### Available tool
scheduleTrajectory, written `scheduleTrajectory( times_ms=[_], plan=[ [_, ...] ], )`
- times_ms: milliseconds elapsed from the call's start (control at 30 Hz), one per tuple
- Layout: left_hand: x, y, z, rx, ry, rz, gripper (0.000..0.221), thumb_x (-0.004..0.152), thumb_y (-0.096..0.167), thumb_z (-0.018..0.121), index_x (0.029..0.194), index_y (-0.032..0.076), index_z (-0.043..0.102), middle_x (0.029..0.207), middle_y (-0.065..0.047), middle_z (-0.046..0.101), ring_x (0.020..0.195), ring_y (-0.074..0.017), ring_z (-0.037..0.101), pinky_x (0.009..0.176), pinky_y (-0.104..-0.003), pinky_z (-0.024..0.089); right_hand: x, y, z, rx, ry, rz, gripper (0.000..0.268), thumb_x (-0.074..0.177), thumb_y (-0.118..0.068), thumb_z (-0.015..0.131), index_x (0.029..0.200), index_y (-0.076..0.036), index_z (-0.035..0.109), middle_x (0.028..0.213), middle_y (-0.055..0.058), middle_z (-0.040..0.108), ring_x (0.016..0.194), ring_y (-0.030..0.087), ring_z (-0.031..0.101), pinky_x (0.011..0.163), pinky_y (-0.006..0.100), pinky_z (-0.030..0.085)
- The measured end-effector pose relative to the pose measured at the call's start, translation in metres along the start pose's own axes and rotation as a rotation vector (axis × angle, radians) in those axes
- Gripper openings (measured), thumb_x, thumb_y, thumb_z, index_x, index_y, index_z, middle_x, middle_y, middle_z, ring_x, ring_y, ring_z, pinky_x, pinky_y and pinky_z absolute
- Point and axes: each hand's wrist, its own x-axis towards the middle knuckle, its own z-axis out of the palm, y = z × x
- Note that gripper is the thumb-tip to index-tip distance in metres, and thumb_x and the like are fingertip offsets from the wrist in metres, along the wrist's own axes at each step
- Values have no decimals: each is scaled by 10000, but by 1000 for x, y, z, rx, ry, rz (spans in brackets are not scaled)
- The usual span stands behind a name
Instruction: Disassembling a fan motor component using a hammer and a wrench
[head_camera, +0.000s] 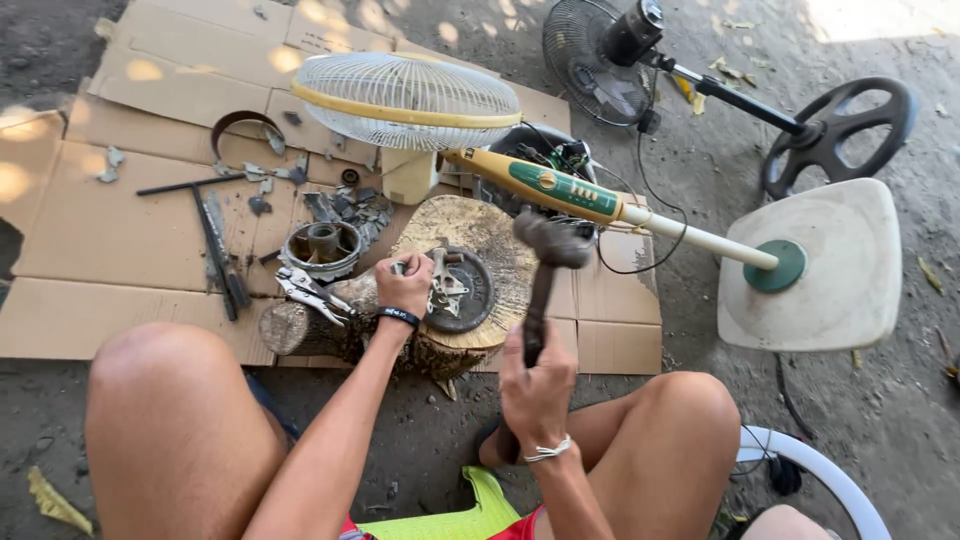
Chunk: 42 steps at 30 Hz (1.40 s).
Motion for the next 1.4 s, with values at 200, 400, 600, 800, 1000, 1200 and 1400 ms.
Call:
scheduleTrajectory(
  times_ms=[200, 400, 600, 800, 1000, 1200, 1400],
  plan=[
    [6, -9, 10, 107, 95, -133, 459, 792, 119, 678, 501, 172, 327, 459, 145, 267, 442, -74, 361, 502, -255, 361, -12, 42, 38, 29, 53, -60, 320, 1014, -232, 567, 723, -103, 549, 458, 111, 556, 391, 224, 596, 396, 300, 425],
    [2, -5, 18, 130, 81, -172, 387, 768, 156, 716, 499, 140, 437, 446, 25, 428, 492, -138, 470, 572, -293, 426, -30, 60, 31, -203, -285, 342, 260, 933, -304, 609, 730, -157, 540, 479, 25, 547, 458, 196, 606, 484, 312, 446],
    [7, -6, 6, 107, 54, -120, 443, 762, 107, 698, 528, 166, 327, 507, 139, 319, 499, -84, 417, 570, -246, 399, -11, 21, 10, -53, -144, 144, 295, 1002, -224, 570, 751, -72, 600, 543, 128, 636, 439, 215, 570, 451, 347, 478],
    [10, -19, 7, 93, 57, -135, 448, 765, 105, 695, 525, 174, 323, 496, 153, 326, 506, -61, 396, 567, -239, 401, 23, -76, -20, 208, 206, -256, 199, 1018, -117, 534, 834, -61, 585, 462, 49, 564, 325, 133, 549, 352, 240, 468],
    [6, -3, 8, 86, 75, -139, 464, 739, 106, 708, 509, 171, 310, 500, 161, 300, 492, -71, 386, 551, -251, 392, -16, 68, 49, -226, -195, 143, 255, 961, -283, 583, 893, -43, 636, 701, 260, 688, 677, 454, 720, 562, 524, 522],
    [8, -16, 7, 131, 61, -188, 462, 751, 157, 696, 500, 178, 309, 467, 146, 282, 455, -111, 380, 550, -260, 416, -36, 45, 36, -195, -123, 301, 251, 910, -245, 621, 720, -92, 560, 476, 114, 575, 463, 261, 617, 490, 369, 456],
    [4, -5, -4, 13, -16, -61, 465, 810, -64, 674, 531, 124, 353, 566, 1, 541, 473, -114, 461, 443, -267, 433, -15, 14, 15, -69, -167, 234, 210, 956, -196, 654, 806, -49, 648, 541, -1, 607, 369, 112, 487, 336, 280, 386]
  ],
)
